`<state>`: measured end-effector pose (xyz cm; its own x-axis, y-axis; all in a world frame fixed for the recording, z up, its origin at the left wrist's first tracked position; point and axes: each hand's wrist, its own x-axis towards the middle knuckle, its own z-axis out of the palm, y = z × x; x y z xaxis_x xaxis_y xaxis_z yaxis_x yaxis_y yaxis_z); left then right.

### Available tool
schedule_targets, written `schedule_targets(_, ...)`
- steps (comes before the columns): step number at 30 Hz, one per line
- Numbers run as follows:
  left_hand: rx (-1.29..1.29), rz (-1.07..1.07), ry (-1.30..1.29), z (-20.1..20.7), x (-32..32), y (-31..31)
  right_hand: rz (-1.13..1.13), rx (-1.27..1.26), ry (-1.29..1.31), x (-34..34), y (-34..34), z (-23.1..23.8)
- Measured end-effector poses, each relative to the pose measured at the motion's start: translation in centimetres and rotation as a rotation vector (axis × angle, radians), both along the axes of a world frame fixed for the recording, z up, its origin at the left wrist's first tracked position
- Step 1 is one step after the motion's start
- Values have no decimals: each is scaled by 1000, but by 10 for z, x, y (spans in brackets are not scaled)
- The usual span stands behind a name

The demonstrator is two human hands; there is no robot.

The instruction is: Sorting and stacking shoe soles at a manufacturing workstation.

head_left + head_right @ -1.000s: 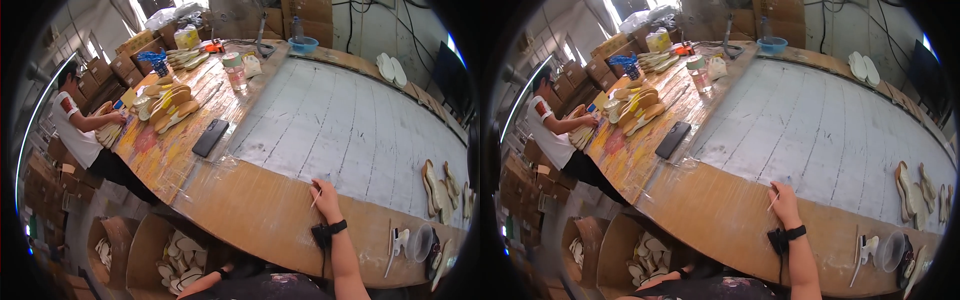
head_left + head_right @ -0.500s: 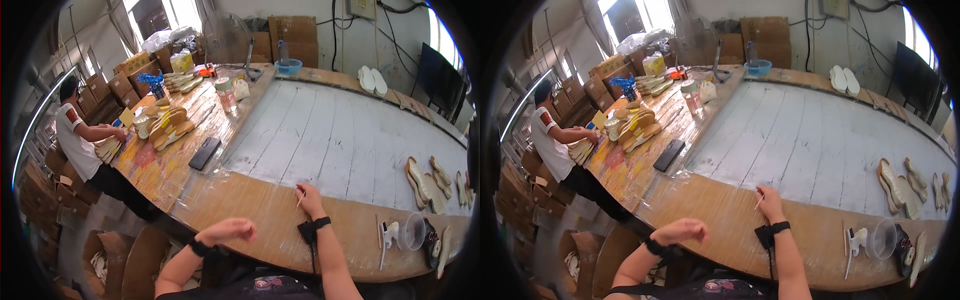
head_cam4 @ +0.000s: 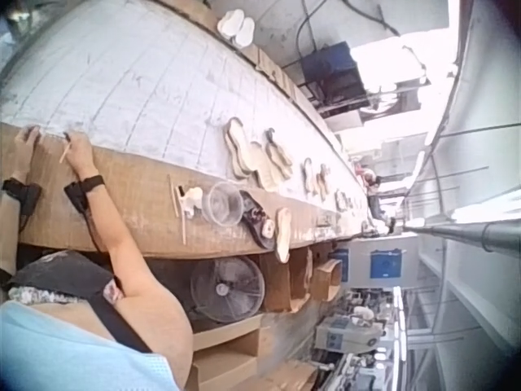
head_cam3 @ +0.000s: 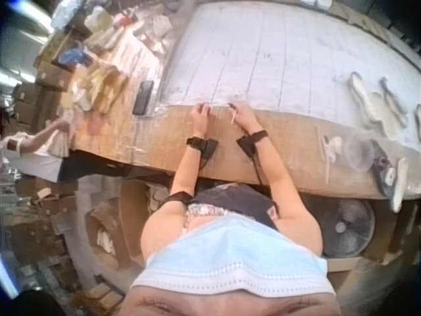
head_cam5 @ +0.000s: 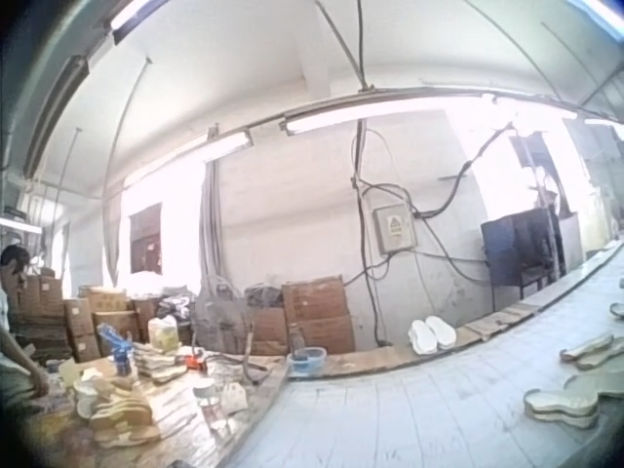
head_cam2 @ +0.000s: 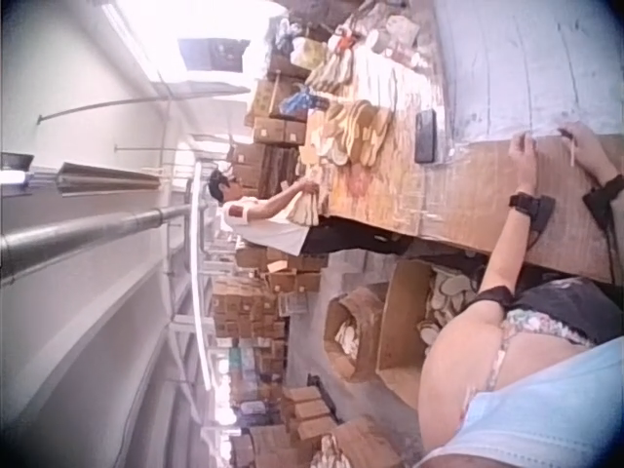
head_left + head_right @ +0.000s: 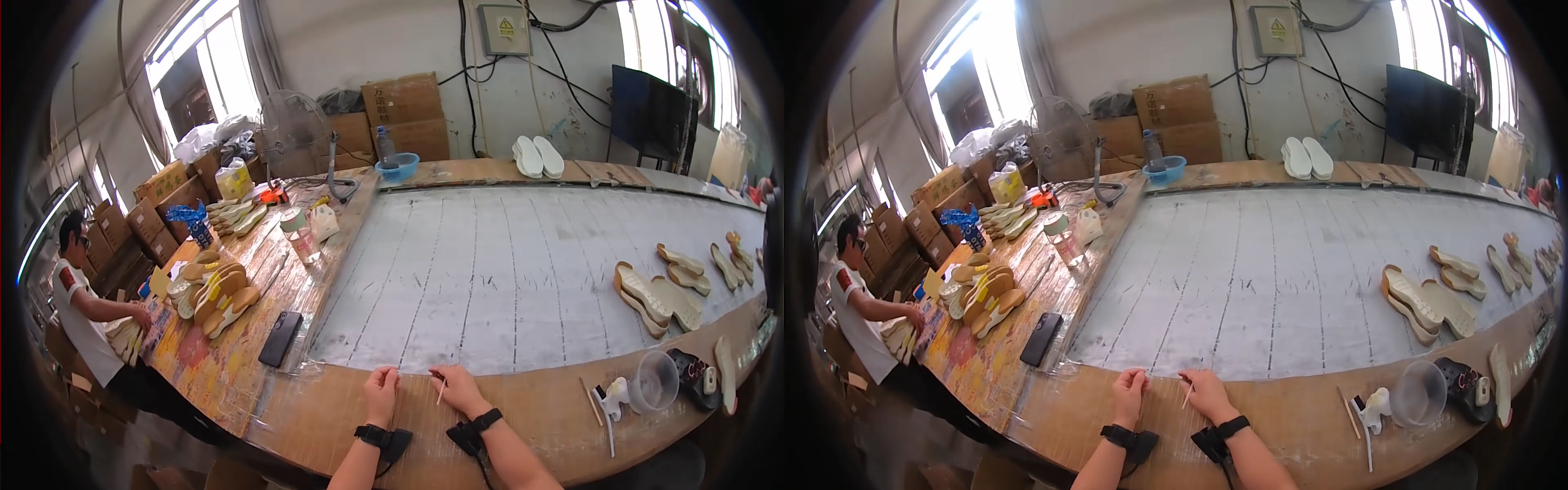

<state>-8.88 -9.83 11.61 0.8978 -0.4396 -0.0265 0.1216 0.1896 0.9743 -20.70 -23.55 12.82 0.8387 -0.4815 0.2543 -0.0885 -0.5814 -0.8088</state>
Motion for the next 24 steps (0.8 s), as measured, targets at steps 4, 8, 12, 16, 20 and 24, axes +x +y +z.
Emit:
schedule_targets(4,354,-130,-367,3,3,-2,-32,-23,-33,3,-3,3)
schedule_targets(8,301,-172,-384,3,5,-2,-51,-32,0,3,-3,-3)
schedule_targets(12,95,-90,-118,-7,11,9,-22,-36,-11,7,3,0)
schedule_targets(16,43,-72,-103,1,7,10,-12,-37,28,5,5,5)
schedule_targets(20,141,-79,-213,8,0,8,15,4,21,4,5,0)
schedule_targets(24,260,-139,-305,10,-3,5,18,-43,7,1,2,3)
